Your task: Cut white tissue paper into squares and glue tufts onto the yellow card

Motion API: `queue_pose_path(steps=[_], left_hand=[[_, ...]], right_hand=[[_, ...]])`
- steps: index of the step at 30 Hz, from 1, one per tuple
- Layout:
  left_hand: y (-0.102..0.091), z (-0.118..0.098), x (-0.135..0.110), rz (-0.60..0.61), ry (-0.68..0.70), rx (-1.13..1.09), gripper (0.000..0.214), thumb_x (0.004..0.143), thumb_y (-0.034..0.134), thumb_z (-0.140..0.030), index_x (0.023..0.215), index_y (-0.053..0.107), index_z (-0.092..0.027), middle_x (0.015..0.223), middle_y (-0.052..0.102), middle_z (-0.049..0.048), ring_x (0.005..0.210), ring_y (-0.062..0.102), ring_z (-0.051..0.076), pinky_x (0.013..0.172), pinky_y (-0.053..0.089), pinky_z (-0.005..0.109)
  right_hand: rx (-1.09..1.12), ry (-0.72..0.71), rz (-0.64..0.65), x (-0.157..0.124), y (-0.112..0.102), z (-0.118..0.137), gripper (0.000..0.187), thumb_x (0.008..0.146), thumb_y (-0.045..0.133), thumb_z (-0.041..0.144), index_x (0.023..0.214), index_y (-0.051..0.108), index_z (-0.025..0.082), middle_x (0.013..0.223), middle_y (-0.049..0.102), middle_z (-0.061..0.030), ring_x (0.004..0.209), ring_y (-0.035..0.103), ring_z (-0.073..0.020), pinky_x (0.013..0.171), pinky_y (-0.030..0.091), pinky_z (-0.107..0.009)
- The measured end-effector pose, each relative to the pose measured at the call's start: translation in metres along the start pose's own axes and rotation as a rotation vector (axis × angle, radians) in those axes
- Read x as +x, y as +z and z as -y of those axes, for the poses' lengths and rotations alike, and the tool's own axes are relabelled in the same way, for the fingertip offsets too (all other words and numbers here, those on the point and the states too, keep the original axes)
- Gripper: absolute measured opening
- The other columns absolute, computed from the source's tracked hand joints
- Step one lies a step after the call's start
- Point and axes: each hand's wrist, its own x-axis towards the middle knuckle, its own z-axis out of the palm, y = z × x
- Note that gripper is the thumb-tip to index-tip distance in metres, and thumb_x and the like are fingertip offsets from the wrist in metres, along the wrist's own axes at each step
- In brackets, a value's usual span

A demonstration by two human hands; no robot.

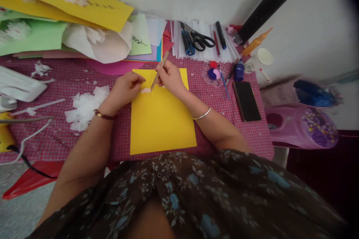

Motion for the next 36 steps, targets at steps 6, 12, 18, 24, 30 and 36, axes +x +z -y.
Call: queue_pose_path(steps=[6,12,18,24,30,36], left_hand=[[-0.01,0.009,0.001,-0.043,-0.136,0.073,0.031,0.095,0.049,-0.036,0.068,0.05,-0.023,0.065,0.054,0.0018,0.064,0.05,0.018,0.065,0.041,0.034],[-0.011,0.023,0.004,0.034,-0.144,0.123,0.04,0.095,0.047,-0.044,0.061,0.039,-0.024,0.054,0.039,-0.0012,0.055,0.038,0.017,0.058,0.031,0.034],[-0.006,0.029,0.002,-0.008,-0.126,0.105,0.026,0.095,0.044,-0.032,0.073,0.056,-0.023,0.063,0.052,0.0017,0.064,0.051,0.02,0.066,0.041,0.034],[-0.006,-0.015,-0.008,-0.02,0.069,0.117,0.012,0.087,0.058,-0.029,0.093,0.066,-0.022,0.095,0.066,0.0083,0.092,0.062,0.026,0.085,0.05,0.04],[0.002,-0.028,-0.01,0.078,0.135,0.209,0.009,0.086,0.061,-0.031,0.084,0.066,-0.024,0.094,0.064,0.0073,0.096,0.063,0.027,0.092,0.049,0.041],[0.012,-0.026,-0.008,0.083,0.184,0.294,0.012,0.088,0.06,-0.028,0.078,0.064,-0.023,0.089,0.065,0.0099,0.088,0.062,0.028,0.085,0.05,0.043]], right_hand=[[0.031,0.017,0.025,0.0,0.003,0.0,0.022,0.106,0.052,0.039,0.09,0.051,0.024,0.07,0.057,0.0059,0.057,0.066,-0.009,0.055,0.054,-0.018],[0.05,0.049,-0.024,-0.001,0.002,0.007,0.018,0.106,0.048,0.027,0.089,0.051,0.024,0.068,0.057,0.0058,0.056,0.065,-0.0104,0.056,0.055,-0.02],[-0.067,-0.009,-0.076,0.0,-0.01,0.006,0.018,0.105,0.048,0.027,0.087,0.052,0.025,0.068,0.055,0.0047,0.062,0.066,-0.0149,0.066,0.06,-0.028],[-0.075,-0.062,-0.111,0.002,-0.016,0.006,0.019,0.107,0.045,0.03,0.09,0.051,0.024,0.071,0.053,0.0048,0.065,0.066,-0.0132,0.066,0.055,-0.024],[-0.051,-0.014,-0.071,-0.001,-0.017,0.009,0.017,0.106,0.048,0.027,0.089,0.049,0.024,0.066,0.056,0.0067,0.056,0.063,-0.0103,0.059,0.052,-0.021],[-0.056,-0.036,-0.063,0.0,-0.017,0.009,0.017,0.107,0.048,0.029,0.092,0.055,0.023,0.067,0.056,0.0059,0.063,0.068,-0.0139,0.073,0.06,-0.028]])
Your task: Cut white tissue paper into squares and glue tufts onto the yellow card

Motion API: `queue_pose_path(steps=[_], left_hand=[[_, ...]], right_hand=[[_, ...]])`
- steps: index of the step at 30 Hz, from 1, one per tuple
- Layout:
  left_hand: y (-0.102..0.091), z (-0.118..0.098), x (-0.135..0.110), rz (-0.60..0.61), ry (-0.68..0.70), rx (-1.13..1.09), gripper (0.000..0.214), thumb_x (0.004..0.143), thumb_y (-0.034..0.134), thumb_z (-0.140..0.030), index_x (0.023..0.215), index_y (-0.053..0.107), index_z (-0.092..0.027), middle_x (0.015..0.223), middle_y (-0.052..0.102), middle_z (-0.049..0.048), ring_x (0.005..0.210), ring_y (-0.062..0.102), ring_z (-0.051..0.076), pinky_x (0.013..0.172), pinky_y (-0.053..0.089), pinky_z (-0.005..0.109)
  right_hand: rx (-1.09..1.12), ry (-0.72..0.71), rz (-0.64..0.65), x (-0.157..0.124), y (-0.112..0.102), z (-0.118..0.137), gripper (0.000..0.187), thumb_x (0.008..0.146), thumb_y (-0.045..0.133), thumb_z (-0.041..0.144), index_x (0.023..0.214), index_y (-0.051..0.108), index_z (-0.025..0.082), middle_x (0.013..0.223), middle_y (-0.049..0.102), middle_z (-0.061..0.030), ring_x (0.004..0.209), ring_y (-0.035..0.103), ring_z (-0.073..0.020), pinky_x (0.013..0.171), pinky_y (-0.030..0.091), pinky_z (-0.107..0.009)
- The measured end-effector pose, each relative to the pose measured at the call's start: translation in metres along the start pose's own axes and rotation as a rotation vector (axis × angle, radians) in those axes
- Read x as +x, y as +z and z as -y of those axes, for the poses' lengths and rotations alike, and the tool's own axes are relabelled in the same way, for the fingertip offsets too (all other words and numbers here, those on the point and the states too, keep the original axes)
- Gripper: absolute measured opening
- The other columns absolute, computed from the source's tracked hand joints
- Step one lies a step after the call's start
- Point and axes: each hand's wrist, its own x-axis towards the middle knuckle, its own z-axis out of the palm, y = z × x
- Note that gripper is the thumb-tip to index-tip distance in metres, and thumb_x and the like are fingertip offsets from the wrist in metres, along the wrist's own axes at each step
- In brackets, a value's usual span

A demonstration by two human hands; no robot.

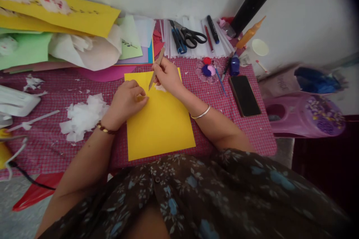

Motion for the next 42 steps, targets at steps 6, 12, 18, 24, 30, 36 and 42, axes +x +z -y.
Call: queue_pose_path(steps=[6,12,18,24,30,36,42], left_hand=[[0.007,0.0,0.004,-0.024,-0.032,0.059,0.015,0.086,0.055,-0.02,0.072,0.059,-0.022,0.085,0.064,0.0092,0.085,0.061,0.026,0.081,0.05,0.041],[0.007,0.014,0.006,-0.089,-0.127,0.027,0.014,0.084,0.056,-0.019,0.072,0.053,-0.022,0.083,0.063,0.0081,0.088,0.062,0.025,0.08,0.049,0.038],[-0.004,0.018,0.005,-0.09,-0.208,-0.074,0.014,0.081,0.056,-0.018,0.069,0.05,-0.022,0.077,0.062,0.0057,0.08,0.06,0.022,0.074,0.047,0.036],[-0.016,0.012,-0.003,0.037,-0.12,-0.181,0.015,0.085,0.053,-0.024,0.081,0.067,-0.02,0.082,0.066,0.0049,0.078,0.062,0.02,0.072,0.047,0.032],[-0.012,0.008,-0.002,0.102,-0.116,-0.163,0.018,0.082,0.053,-0.027,0.08,0.069,-0.02,0.086,0.068,0.0063,0.079,0.065,0.02,0.072,0.048,0.031],[-0.013,0.004,-0.002,0.039,-0.129,-0.173,0.016,0.084,0.055,-0.027,0.085,0.069,-0.021,0.086,0.068,0.006,0.081,0.064,0.021,0.075,0.049,0.033],[-0.015,0.003,-0.002,0.023,-0.158,-0.144,0.014,0.085,0.055,-0.022,0.086,0.068,-0.021,0.084,0.067,0.0056,0.08,0.064,0.021,0.073,0.048,0.034]], right_hand=[[0.022,-0.063,-0.029,0.003,0.001,-0.009,0.018,0.107,0.048,0.031,0.093,0.056,0.023,0.069,0.056,0.0054,0.07,0.07,-0.0157,0.08,0.063,-0.033],[0.064,-0.076,0.02,0.005,0.005,-0.018,0.021,0.108,0.045,0.035,0.097,0.057,0.023,0.07,0.057,0.0048,0.068,0.071,-0.0146,0.074,0.063,-0.03],[0.07,-0.041,0.055,0.001,0.007,-0.014,0.02,0.106,0.049,0.034,0.091,0.056,0.023,0.068,0.057,0.0045,0.06,0.067,-0.0133,0.066,0.061,-0.028],[0.082,-0.005,0.085,-0.004,0.011,-0.01,0.016,0.105,0.05,0.028,0.09,0.055,0.023,0.065,0.059,0.0052,0.058,0.067,-0.0136,0.067,0.061,-0.029],[0.113,0.02,0.068,-0.005,0.015,-0.011,0.02,0.105,0.051,0.033,0.088,0.052,0.024,0.063,0.058,0.0066,0.05,0.063,-0.0101,0.056,0.056,-0.022],[0.126,-0.004,0.011,-0.002,0.015,-0.018,0.023,0.107,0.048,0.038,0.089,0.053,0.024,0.063,0.055,0.0072,0.053,0.063,-0.0097,0.058,0.056,-0.022],[0.076,0.029,-0.004,-0.001,0.014,-0.019,0.018,0.106,0.049,0.033,0.093,0.055,0.024,0.064,0.056,0.0063,0.056,0.066,-0.0129,0.068,0.061,-0.029]])
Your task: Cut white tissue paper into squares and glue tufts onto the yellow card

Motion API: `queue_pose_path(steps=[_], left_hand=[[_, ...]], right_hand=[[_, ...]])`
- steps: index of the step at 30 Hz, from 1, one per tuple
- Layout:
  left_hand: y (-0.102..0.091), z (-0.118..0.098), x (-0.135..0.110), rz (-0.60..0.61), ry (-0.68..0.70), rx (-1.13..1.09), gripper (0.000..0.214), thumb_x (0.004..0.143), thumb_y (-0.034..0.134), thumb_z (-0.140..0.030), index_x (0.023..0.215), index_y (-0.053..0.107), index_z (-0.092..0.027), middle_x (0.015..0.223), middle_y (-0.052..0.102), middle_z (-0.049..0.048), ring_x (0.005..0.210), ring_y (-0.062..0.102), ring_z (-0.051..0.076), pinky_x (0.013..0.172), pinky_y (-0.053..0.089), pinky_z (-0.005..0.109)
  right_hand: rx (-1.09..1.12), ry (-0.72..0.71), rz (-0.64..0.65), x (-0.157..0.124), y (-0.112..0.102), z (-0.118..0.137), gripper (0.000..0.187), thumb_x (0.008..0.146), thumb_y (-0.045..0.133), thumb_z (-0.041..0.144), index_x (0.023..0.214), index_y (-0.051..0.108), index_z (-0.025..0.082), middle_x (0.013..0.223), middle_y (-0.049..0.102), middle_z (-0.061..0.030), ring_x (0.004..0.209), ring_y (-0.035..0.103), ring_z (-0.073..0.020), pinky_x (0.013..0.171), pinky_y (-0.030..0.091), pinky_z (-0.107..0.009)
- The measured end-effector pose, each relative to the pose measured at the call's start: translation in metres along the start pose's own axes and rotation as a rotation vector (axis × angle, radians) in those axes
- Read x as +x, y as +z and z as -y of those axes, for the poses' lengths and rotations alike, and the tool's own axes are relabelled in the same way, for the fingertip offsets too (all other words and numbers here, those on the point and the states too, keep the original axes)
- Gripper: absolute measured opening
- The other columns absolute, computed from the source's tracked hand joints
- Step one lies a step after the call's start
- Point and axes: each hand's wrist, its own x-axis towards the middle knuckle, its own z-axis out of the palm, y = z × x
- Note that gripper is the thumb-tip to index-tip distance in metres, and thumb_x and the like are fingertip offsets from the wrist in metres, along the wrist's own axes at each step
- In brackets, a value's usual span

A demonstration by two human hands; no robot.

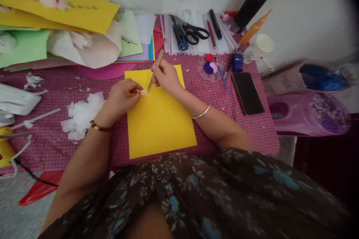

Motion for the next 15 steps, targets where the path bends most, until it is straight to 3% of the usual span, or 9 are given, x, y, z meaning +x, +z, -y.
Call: queue_pose_path(steps=[8,15], left_hand=[[0.0028,0.0026,0.0012,0.052,0.04,0.025,0.023,0.086,0.052,-0.026,0.087,0.075,-0.021,0.086,0.069,0.0056,0.082,0.065,0.02,0.077,0.05,0.03],[0.0059,0.0037,0.0014,0.036,0.031,-0.016,0.022,0.085,0.054,-0.029,0.087,0.075,-0.022,0.087,0.07,0.0064,0.083,0.065,0.021,0.077,0.05,0.033]], right_hand=[[0.048,0.062,0.039,-0.0025,0.0024,0.0046,0.016,0.107,0.049,0.033,0.096,0.056,0.023,0.064,0.059,0.006,0.056,0.067,-0.0133,0.064,0.061,-0.027],[0.136,0.116,-0.02,-0.0031,0.0053,0.0062,0.018,0.106,0.053,0.035,0.091,0.053,0.024,0.065,0.058,0.0067,0.052,0.066,-0.0098,0.054,0.056,-0.018]])
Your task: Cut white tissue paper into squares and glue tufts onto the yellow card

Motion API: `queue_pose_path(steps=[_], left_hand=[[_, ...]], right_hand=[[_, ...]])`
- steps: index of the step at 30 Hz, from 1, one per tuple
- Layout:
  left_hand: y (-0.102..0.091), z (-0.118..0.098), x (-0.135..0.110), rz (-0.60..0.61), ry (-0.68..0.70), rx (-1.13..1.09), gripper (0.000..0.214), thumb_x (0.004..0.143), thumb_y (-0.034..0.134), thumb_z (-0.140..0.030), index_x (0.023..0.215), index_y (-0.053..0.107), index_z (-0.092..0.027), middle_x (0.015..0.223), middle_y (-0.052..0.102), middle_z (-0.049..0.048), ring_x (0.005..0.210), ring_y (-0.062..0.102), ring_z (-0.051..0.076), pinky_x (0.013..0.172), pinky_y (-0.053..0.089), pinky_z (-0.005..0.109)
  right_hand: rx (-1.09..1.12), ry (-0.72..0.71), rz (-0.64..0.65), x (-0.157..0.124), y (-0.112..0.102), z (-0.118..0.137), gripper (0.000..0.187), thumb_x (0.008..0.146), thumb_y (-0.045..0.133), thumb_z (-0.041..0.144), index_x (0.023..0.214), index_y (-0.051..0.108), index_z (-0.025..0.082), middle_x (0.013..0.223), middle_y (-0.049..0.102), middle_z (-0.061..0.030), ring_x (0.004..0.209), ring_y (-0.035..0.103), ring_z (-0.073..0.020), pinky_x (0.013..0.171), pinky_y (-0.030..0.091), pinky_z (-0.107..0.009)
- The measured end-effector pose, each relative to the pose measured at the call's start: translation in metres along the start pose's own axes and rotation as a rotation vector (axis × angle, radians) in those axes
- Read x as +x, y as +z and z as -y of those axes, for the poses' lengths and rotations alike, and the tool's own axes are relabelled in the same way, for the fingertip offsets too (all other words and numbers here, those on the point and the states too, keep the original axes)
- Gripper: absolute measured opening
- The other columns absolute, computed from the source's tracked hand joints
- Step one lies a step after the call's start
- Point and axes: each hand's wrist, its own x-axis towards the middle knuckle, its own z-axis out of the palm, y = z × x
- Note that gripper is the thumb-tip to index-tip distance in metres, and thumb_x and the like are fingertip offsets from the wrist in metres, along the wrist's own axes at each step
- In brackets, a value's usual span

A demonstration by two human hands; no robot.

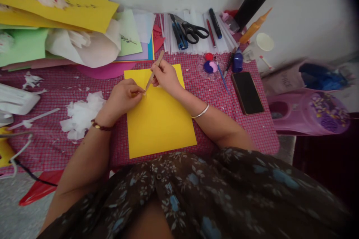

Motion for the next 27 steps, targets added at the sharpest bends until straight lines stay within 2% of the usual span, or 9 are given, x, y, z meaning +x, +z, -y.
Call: queue_pose_path(steps=[4,12,18,27], left_hand=[[0.0,0.001,0.0,-0.013,-0.01,0.009,0.02,0.085,0.055,-0.029,0.086,0.074,-0.023,0.086,0.069,0.0063,0.082,0.064,0.022,0.077,0.05,0.034],[-0.002,0.004,-0.001,-0.055,0.003,0.027,0.019,0.086,0.054,-0.029,0.083,0.071,-0.021,0.082,0.066,0.0063,0.08,0.064,0.021,0.074,0.048,0.033],[0.001,0.0,0.0,-0.012,0.022,0.037,0.02,0.085,0.053,-0.027,0.084,0.072,-0.022,0.086,0.068,0.0067,0.084,0.065,0.022,0.079,0.05,0.033],[0.003,0.003,0.0,-0.012,0.006,0.056,0.023,0.086,0.053,-0.029,0.087,0.074,-0.021,0.087,0.068,0.0075,0.085,0.065,0.023,0.081,0.05,0.035]], right_hand=[[0.036,0.035,-0.021,0.0,0.001,0.001,0.015,0.105,0.052,0.029,0.091,0.053,0.024,0.064,0.058,0.0069,0.054,0.067,-0.0101,0.054,0.056,-0.017],[0.021,0.006,-0.017,0.003,-0.003,0.003,0.016,0.105,0.051,0.032,0.091,0.053,0.024,0.068,0.058,0.006,0.055,0.067,-0.0099,0.054,0.055,-0.018],[-0.085,-0.077,-0.009,0.002,-0.008,-0.001,0.018,0.105,0.051,0.036,0.092,0.056,0.025,0.061,0.054,0.0071,0.052,0.063,-0.0107,0.059,0.056,-0.022],[-0.054,-0.033,-0.027,0.002,-0.005,-0.003,0.015,0.105,0.049,0.033,0.094,0.055,0.025,0.064,0.057,0.0061,0.055,0.067,-0.0129,0.057,0.056,-0.023]])
